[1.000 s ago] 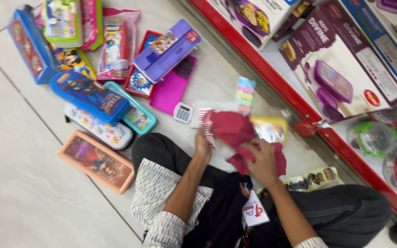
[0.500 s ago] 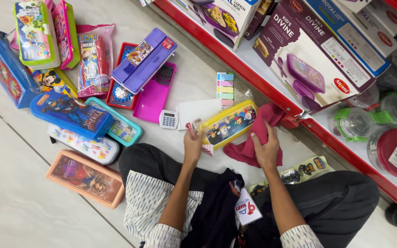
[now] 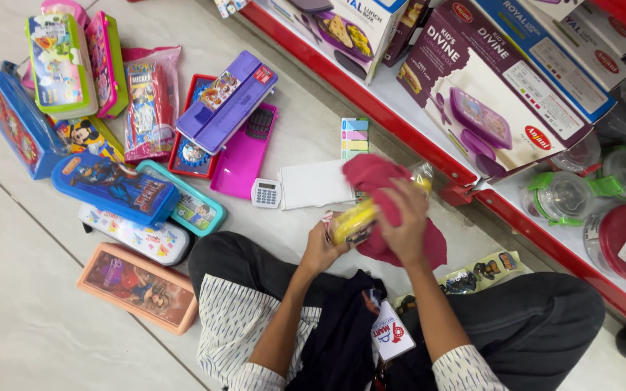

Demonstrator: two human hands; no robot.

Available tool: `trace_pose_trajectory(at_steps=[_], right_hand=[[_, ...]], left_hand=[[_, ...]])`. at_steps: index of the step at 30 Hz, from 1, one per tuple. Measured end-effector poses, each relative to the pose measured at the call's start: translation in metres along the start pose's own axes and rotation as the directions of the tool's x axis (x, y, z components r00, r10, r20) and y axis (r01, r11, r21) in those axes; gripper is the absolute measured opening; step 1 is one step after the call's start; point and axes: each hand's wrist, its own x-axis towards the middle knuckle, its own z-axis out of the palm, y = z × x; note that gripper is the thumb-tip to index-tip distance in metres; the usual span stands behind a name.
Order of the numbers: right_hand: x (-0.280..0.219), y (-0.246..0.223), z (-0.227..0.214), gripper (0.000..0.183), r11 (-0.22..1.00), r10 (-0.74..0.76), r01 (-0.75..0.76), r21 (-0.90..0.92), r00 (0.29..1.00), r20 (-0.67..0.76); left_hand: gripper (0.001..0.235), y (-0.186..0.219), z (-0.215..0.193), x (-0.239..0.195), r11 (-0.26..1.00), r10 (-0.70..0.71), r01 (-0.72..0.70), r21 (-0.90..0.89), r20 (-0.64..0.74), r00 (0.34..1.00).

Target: Organize and clean pencil cases and other stationary items on store shelves and the floor.

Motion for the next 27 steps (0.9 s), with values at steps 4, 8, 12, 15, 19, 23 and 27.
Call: trace_pose_trajectory(at_steps=[4, 8, 12, 15, 19, 23, 27], right_hand=[[-0.001, 0.028, -0.019, 0.037, 0.995, 0.058, -0.069, -0.077, 0.989, -0.134], [-0.007, 0.037, -0.046, 0.04, 0.944, 0.329, -0.33, 0.025, 0.927, -0.178], [-0.013, 0.035, -0.055, 0.047, 0.867, 0.484, -0.467, 0.174, 0.872, -0.074], [-0.014, 0.018, -0.048, 0.055, 0.924, 0.379, -0.363, -0.117, 0.909, 0.173], [-0.018, -0.005, -0.042, 0.063, 0.915, 0.375, -0.309, -0.258, 0.887, 0.269], [-0.047, -0.016, -0.005, 0.064, 0.986, 0.08, -0.019, -0.164, 0.923, 0.376], [-0.054, -0.063, 0.006, 0.064, 0.985, -0.169, 0.134, 0.105, 0.843, 0.511]], left_hand=[[0.052, 0.021, 0.006, -0.006, 0.993, 0.042, -0.04, 0.112, -0.022, 0.999], [0.055, 0.013, -0.001, -0.006, 0.79, 0.312, -0.267, 0.551, 0.012, 0.95], [0.068, 0.002, -0.024, -0.014, 0.48, 0.333, -0.253, 0.84, 0.093, 0.938], [0.093, 0.029, -0.028, -0.016, 0.565, 0.066, -0.133, 0.815, 0.116, 0.991], [0.118, 0.031, -0.027, -0.016, 0.783, -0.105, -0.035, 0.621, 0.187, 0.977], [0.129, -0.006, -0.012, -0.016, 0.682, -0.023, -0.01, 0.731, 0.035, 0.999], [0.117, -0.037, -0.007, -0.017, 0.541, 0.133, 0.007, 0.841, -0.094, 0.987]])
